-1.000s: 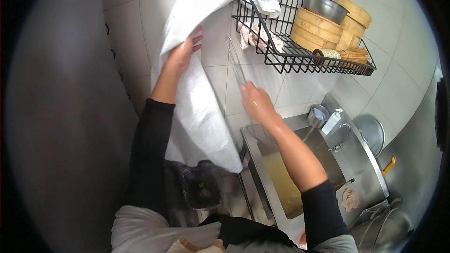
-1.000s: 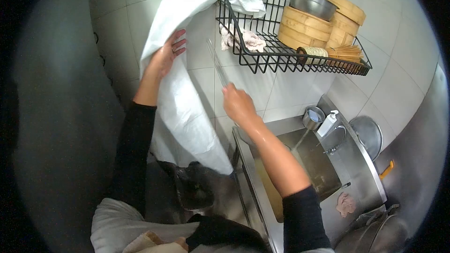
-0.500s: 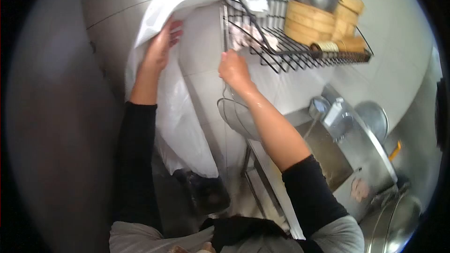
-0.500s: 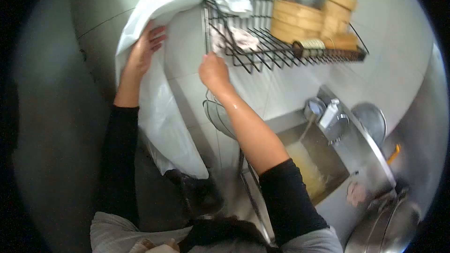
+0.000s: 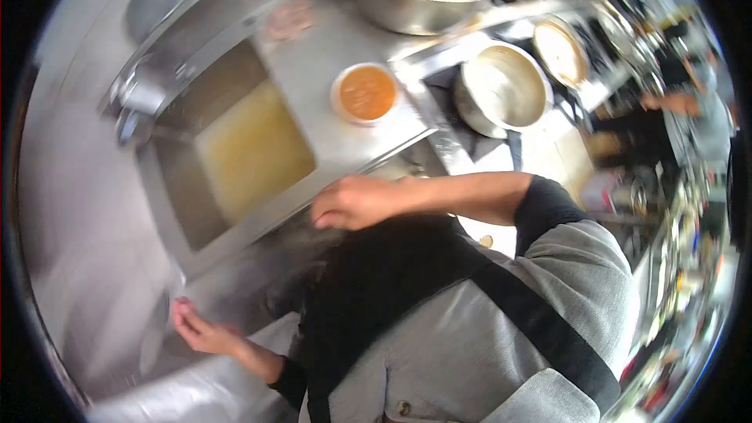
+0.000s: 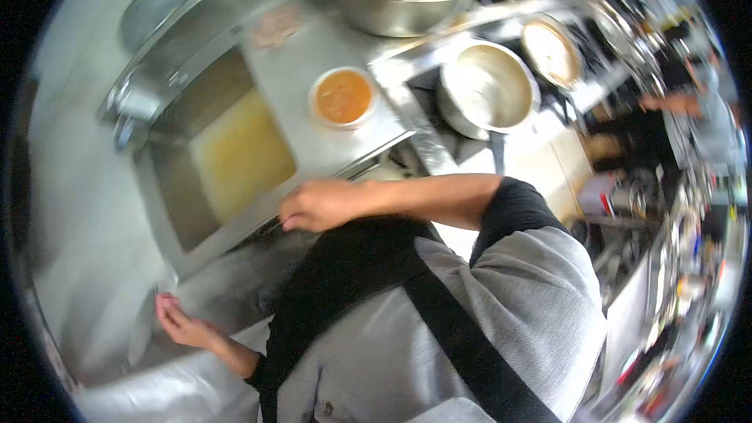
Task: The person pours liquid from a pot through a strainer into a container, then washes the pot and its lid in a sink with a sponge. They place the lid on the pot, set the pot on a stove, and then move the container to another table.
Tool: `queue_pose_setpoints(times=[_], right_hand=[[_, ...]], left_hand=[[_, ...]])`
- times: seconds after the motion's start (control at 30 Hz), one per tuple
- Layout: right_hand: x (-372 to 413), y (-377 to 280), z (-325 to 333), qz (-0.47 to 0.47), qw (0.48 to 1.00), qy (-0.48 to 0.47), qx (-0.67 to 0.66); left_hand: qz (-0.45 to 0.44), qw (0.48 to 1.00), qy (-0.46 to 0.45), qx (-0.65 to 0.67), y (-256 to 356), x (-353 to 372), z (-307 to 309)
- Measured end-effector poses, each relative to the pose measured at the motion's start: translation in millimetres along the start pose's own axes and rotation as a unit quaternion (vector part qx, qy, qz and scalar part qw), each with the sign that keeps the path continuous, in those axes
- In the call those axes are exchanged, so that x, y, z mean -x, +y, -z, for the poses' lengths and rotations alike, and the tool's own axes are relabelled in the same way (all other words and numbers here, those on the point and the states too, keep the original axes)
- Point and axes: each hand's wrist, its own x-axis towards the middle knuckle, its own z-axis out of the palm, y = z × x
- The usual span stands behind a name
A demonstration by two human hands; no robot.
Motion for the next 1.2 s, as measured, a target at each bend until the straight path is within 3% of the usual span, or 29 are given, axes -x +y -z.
queue_pose_setpoints(times=[0.1, 0.17, 0.2, 0.27, 0.33, 0.4, 0.47, 0.53, 0.6, 0.67, 0.7, 0.73, 0.77, 0.8, 0.87, 0.9, 0.97, 1.03, 1.07, 1.1, 1.17, 1.2], right_hand=[[124, 9, 54, -0.192, 0.957, 0.204, 0.075], [194, 1, 69, -0.317, 0.882, 0.317, 0.144], [225, -7, 73, -0.36, 0.839, 0.374, 0.163], [282, 0, 77, -0.408, 0.726, 0.505, 0.225], [335, 9, 86, -0.497, 0.56, 0.603, 0.275], [370, 14, 81, -0.609, 0.456, 0.621, 0.187], [362, 20, 58, -0.695, 0.524, 0.49, 0.044], [324, 15, 31, -0.626, 0.627, 0.448, 0.12], [308, 35, 25, -0.636, 0.624, 0.447, 0.079], [297, 45, 14, -0.614, 0.595, 0.515, 0.066], [311, 62, 1, -0.6, 0.606, 0.518, 0.062], [339, 88, -18, -0.543, 0.637, 0.516, 0.183], [309, 54, 3, -0.628, 0.579, 0.518, 0.048], [300, 40, 4, -0.578, 0.579, 0.564, 0.115], [281, 14, 16, -0.472, 0.565, 0.571, 0.364], [263, 4, 26, -0.453, 0.593, 0.577, 0.332], [241, 0, 31, -0.466, 0.658, 0.55, 0.216], [187, 2, 46, -0.455, 0.748, 0.445, 0.189], [172, 24, 50, -0.365, 0.81, 0.414, 0.197], [157, 48, 51, -0.391, 0.827, 0.378, 0.141], [131, 100, 57, -0.388, 0.843, 0.316, 0.197], [119, 119, 61, -0.397, 0.849, 0.314, 0.154]], left_hand=[[0.052, 0.987, -0.114, 0.102, 8, 57, -98], [0.158, 0.949, -0.234, 0.144, 32, 81, -150], [0.155, 0.944, -0.249, 0.153, 43, 89, -167], [0.089, 0.921, -0.351, 0.143, 61, 102, -204], [0.074, 0.904, -0.393, 0.153, 67, 110, -229], [0.045, 0.869, -0.46, 0.179, 71, 116, -245], [0.053, 0.854, -0.486, 0.181, 80, 126, -261], [0.085, 0.808, -0.544, 0.208, 80, 134, -276], [0.045, 0.771, -0.601, 0.207, 88, 142, -285], [0.05, 0.731, -0.647, 0.21, 94, 151, -289], [0.023, 0.722, -0.658, 0.213, 92, 156, -288], [-0.004, 0.723, -0.658, 0.209, 86, 157, -288], [0.019, 0.735, -0.642, 0.218, 79, 159, -286], [0.038, 0.741, -0.632, 0.226, 67, 159, -283], [0.099, 0.765, -0.6, 0.212, 34, 155, -286], [0.101, 0.771, -0.593, 0.206, 34, 142, -292], [-0.209, 0.813, -0.525, 0.14, 39, 116, -307], [-0.225, 0.79, -0.562, 0.096, 19, 98, -343], [-0.24, 0.765, -0.596, 0.05, 9, 93, -362], [-0.241, 0.765, -0.595, 0.05, 2, 90, -382], [-0.247, 0.71, -0.658, 0.051, -5, 85, -417], [-0.247, 0.71, -0.657, 0.052, -2, 84, -426]])
